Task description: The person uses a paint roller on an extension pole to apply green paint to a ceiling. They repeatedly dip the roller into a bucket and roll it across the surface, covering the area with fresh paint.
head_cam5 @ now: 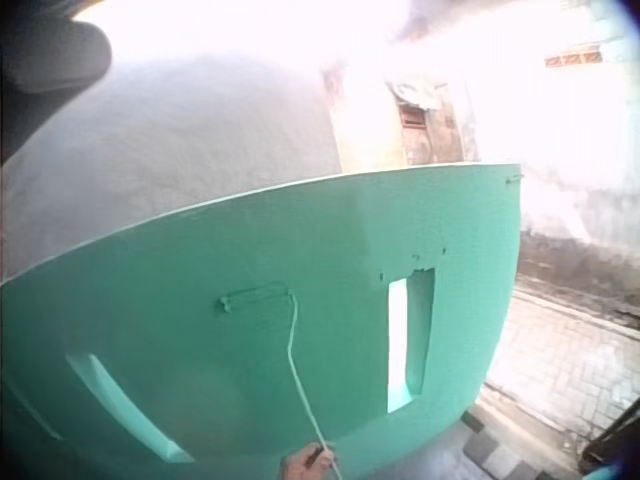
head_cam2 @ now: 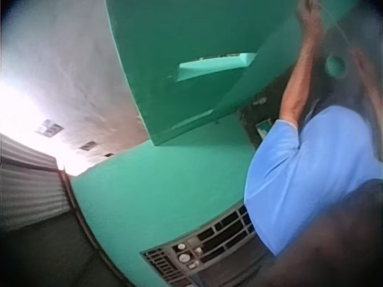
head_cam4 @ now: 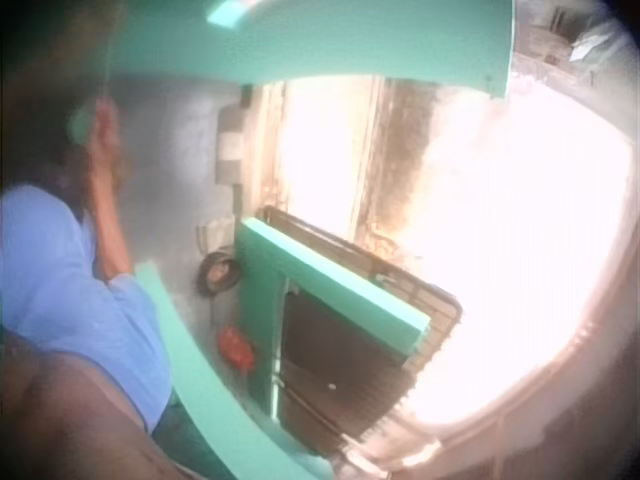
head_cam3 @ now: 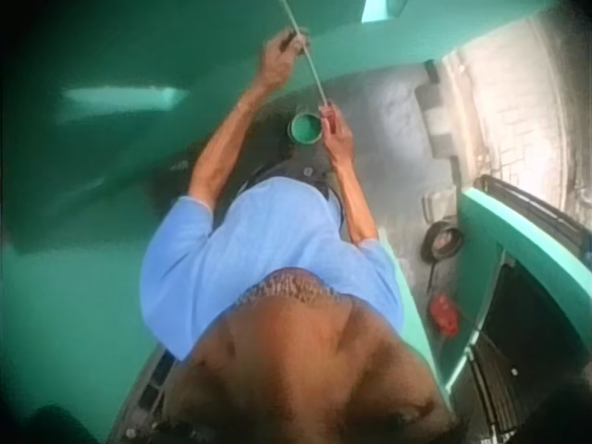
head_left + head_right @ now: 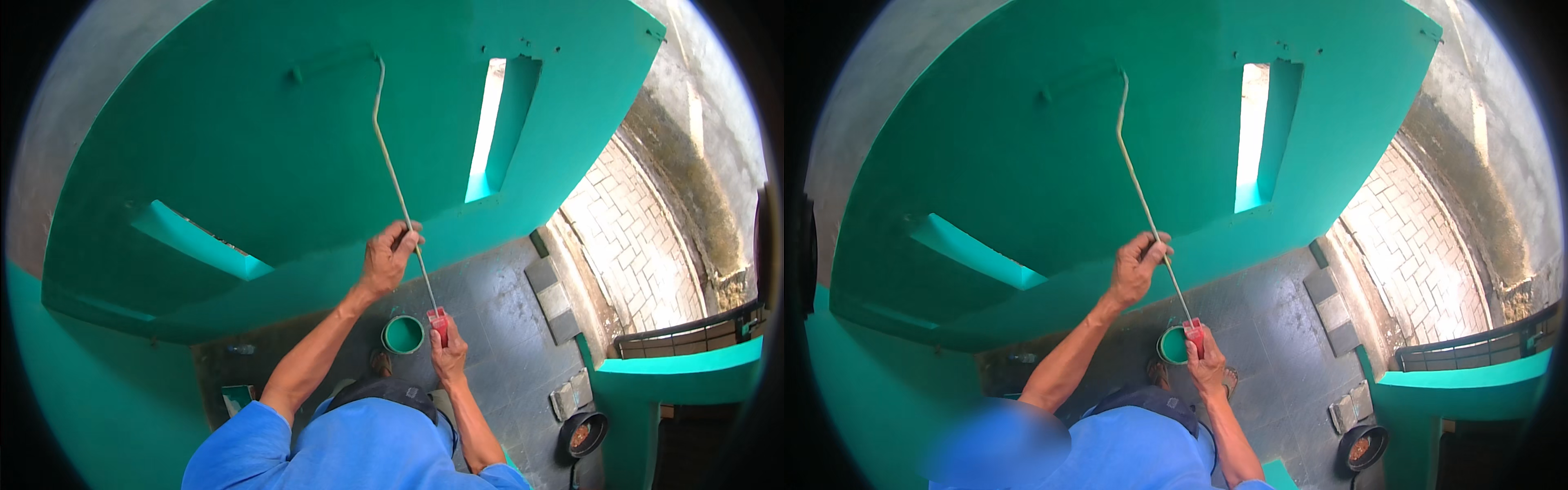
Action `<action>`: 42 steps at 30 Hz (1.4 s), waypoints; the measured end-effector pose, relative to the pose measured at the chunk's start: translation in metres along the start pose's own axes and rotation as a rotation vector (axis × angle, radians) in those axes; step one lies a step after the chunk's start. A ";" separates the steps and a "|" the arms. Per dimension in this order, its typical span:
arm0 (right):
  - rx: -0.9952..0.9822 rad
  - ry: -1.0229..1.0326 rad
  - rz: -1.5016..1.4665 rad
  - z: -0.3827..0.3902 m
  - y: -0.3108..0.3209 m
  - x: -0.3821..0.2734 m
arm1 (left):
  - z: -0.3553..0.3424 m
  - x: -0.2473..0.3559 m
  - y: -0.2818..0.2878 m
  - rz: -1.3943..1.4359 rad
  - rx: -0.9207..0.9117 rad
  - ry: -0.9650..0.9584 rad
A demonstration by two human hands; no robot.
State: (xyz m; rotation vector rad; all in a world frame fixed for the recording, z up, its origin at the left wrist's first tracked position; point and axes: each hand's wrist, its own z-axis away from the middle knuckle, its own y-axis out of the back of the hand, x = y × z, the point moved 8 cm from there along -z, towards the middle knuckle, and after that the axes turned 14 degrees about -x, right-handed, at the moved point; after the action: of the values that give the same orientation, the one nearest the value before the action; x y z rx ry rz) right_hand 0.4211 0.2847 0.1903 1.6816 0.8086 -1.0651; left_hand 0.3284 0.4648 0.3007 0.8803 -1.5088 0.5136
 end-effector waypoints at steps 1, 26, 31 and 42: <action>0.016 0.031 -0.011 -0.009 0.001 -0.013 | -0.005 0.020 0.006 0.003 0.007 -0.036; 0.021 0.092 0.055 -0.027 -0.013 -0.057 | 0.043 -0.020 0.039 0.110 0.021 0.110; -0.020 0.017 0.093 0.015 -0.017 -0.019 | 0.083 -0.075 0.052 0.030 0.031 0.282; 0.012 0.104 0.049 -0.033 -0.013 -0.063 | 0.133 -0.156 0.050 0.179 0.051 0.486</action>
State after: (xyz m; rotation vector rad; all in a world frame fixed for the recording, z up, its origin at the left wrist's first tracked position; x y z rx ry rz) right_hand 0.3941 0.3171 0.2489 1.7700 0.8245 -0.9577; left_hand 0.1988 0.4294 0.1382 0.6035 -1.1345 0.8353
